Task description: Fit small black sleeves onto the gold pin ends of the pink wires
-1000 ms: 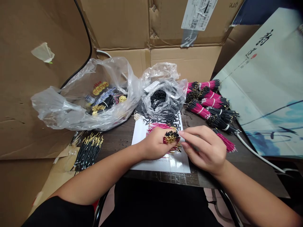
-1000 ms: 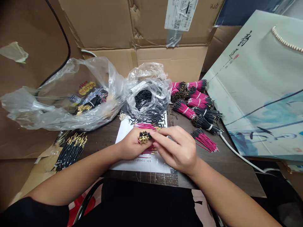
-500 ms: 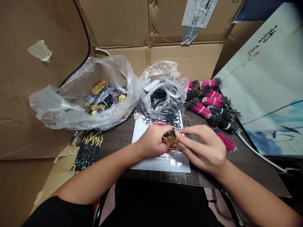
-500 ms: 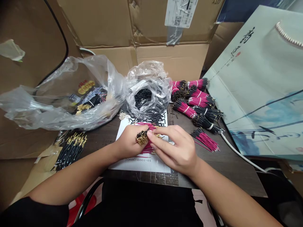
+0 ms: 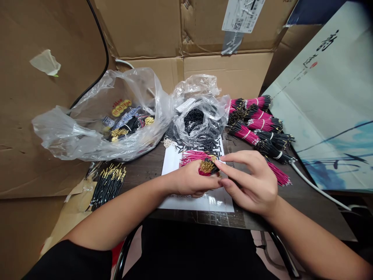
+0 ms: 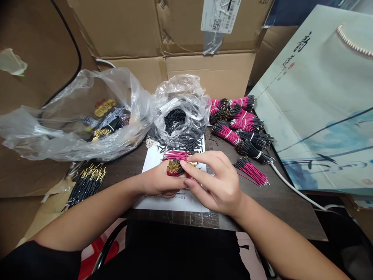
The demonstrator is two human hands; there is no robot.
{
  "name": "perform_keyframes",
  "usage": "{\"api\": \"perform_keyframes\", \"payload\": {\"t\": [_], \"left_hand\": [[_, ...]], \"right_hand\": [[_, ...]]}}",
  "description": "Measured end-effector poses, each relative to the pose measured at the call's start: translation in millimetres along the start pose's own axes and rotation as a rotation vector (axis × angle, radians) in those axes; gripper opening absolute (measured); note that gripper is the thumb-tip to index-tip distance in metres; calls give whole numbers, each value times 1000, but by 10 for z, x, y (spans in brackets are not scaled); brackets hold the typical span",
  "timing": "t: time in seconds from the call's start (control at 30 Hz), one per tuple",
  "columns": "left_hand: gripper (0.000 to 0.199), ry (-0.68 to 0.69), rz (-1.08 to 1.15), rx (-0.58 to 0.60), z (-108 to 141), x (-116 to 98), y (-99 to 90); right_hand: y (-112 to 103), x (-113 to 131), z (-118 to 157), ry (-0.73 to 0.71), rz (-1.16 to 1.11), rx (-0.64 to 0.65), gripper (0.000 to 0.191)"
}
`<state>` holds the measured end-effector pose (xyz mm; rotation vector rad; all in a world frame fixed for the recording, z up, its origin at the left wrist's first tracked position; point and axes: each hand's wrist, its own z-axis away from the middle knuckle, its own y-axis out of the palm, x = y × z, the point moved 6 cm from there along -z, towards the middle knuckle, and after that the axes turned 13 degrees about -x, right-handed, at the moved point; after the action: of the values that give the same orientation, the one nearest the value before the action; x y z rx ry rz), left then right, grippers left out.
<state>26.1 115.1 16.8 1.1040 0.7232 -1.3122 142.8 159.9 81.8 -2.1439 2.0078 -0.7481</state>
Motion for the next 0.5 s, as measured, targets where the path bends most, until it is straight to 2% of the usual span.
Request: {"api": "perform_keyframes", "payload": {"t": [0.1, 0.4, 0.5], "left_hand": [[37, -100, 119, 53, 24, 38, 47], [38, -119, 112, -17, -4, 35, 29], [36, -100, 86, -29, -15, 36, 12]], "right_hand": [[-11, -4, -1, 4, -42, -4, 41], [-46, -10, 94, 34, 41, -76, 47], [-53, -12, 122, 44, 77, -97, 44]]}}
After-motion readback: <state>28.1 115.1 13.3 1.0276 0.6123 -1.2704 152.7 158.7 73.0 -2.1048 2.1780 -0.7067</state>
